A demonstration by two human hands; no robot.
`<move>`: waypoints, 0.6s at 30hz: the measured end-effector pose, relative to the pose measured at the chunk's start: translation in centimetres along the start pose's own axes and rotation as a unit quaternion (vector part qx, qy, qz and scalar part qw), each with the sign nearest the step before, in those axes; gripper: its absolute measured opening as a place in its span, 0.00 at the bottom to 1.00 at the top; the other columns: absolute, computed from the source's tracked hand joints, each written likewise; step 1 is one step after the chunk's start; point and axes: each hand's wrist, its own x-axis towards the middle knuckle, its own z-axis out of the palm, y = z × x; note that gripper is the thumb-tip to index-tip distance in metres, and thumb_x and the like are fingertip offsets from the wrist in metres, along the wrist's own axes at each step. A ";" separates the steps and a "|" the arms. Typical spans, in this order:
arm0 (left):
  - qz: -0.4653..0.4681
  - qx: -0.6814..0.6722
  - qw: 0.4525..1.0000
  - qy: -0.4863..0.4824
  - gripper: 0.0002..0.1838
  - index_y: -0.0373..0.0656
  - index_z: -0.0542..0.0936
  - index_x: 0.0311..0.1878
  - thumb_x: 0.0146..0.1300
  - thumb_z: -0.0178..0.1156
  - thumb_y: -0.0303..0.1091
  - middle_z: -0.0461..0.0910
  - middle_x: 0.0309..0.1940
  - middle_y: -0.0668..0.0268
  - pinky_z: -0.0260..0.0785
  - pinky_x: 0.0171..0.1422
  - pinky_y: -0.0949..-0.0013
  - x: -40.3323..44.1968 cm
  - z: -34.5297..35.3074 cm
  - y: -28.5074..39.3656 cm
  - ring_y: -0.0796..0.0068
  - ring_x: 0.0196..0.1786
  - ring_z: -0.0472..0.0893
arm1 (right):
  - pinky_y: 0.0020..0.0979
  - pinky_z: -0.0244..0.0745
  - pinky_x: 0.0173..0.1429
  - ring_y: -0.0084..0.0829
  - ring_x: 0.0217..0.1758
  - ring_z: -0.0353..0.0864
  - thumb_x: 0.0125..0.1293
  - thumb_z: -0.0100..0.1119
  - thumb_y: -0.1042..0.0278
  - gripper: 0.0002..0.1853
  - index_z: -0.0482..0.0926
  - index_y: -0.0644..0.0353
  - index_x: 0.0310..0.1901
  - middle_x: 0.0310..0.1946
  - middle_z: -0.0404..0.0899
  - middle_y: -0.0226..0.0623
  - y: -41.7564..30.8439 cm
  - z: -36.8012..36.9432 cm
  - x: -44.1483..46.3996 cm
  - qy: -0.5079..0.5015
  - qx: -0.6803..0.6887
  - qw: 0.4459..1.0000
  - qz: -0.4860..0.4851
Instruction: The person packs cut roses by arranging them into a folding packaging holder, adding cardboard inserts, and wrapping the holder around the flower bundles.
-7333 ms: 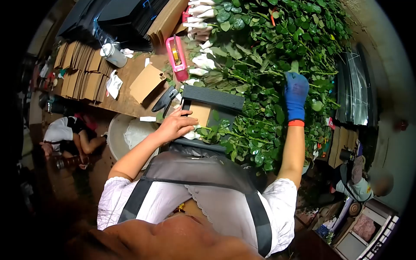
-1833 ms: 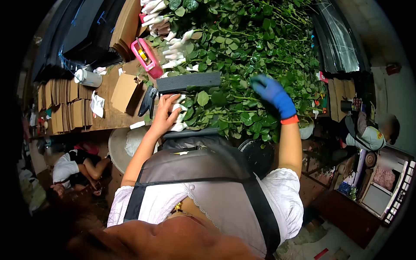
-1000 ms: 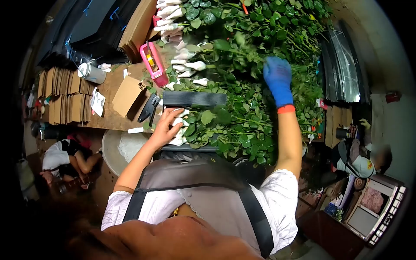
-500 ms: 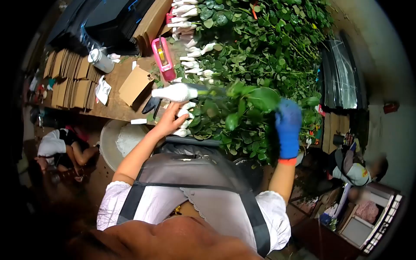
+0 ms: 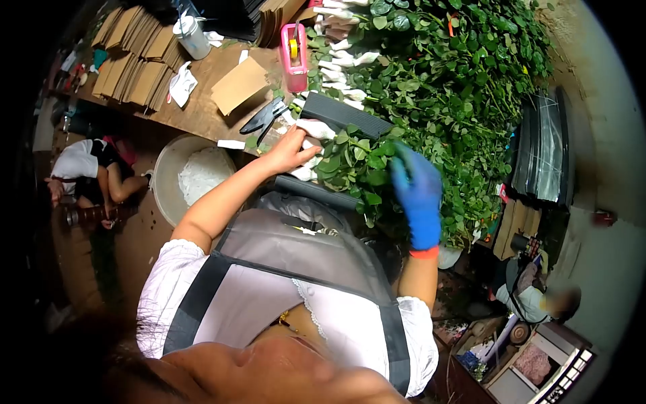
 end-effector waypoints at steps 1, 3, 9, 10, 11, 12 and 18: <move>0.006 -0.001 1.000 -0.001 0.22 0.31 0.77 0.49 0.63 0.66 0.42 0.75 0.52 0.43 0.65 0.66 0.51 0.1 -0.1 0.1 0.43 0.60 0.73 | 0.40 0.81 0.49 0.45 0.43 0.86 0.66 0.64 0.58 0.22 0.79 0.47 0.61 0.42 0.87 0.43 -1.3 1.9 0.7 -0.031 0.058 0.998 0.022; -0.008 0.035 0.999 -0.029 0.23 0.31 0.78 0.51 0.63 0.65 0.42 0.75 0.54 0.41 0.65 0.66 0.51 0.2 -0.1 0.0 0.42 0.60 0.73 | 0.42 0.80 0.43 0.48 0.39 0.86 0.64 0.61 0.40 0.25 0.79 0.41 0.59 0.38 0.86 0.46 -3.2 5.2 2.5 -0.200 -0.069 0.973 0.094; -0.063 0.050 0.997 -0.024 0.28 0.36 0.72 0.60 0.61 0.65 0.41 0.74 0.61 0.49 0.64 0.69 0.54 0.2 -0.4 1.6 0.47 0.64 0.71 | 0.46 0.79 0.45 0.44 0.40 0.87 0.68 0.55 0.42 0.21 0.79 0.48 0.51 0.36 0.87 0.41 -2.3 10.7 5.0 -0.307 -0.186 0.925 0.125; -0.102 0.051 0.993 -0.037 0.28 0.36 0.72 0.59 0.61 0.66 0.41 0.74 0.60 0.49 0.64 0.69 0.54 0.3 -0.3 1.8 0.47 0.63 0.71 | 0.46 0.79 0.45 0.44 0.40 0.87 0.68 0.55 0.43 0.20 0.79 0.48 0.50 0.36 0.87 0.40 -2.4 10.6 5.0 -0.299 -0.189 0.927 0.123; -0.111 0.078 0.990 -0.030 0.27 0.36 0.73 0.56 0.61 0.67 0.44 0.77 0.56 0.49 0.66 0.66 0.53 0.2 -0.2 2.0 0.48 0.61 0.73 | 0.46 0.79 0.45 0.44 0.40 0.87 0.68 0.54 0.43 0.19 0.79 0.48 0.49 0.36 0.87 0.40 -2.7 10.4 4.8 -0.292 -0.191 0.929 0.123; -0.088 0.053 0.995 0.008 0.25 0.37 0.73 0.55 0.63 0.65 0.45 0.78 0.52 0.50 0.67 0.63 0.53 0.4 -0.3 2.4 0.48 0.58 0.75 | 0.46 0.79 0.44 0.43 0.39 0.87 0.69 0.54 0.44 0.18 0.79 0.48 0.48 0.35 0.87 0.39 -2.8 10.3 4.7 -0.284 -0.193 0.931 0.121; -0.175 0.002 0.980 0.100 0.17 0.41 0.75 0.44 0.72 0.56 0.47 0.79 0.27 0.52 0.72 0.41 0.54 1.5 -0.8 3.9 0.49 0.34 0.81 | 0.48 0.78 0.44 0.45 0.39 0.86 0.69 0.56 0.46 0.16 0.80 0.48 0.45 0.34 0.86 0.42 -2.3 11.0 4.5 -0.297 -0.177 0.927 0.143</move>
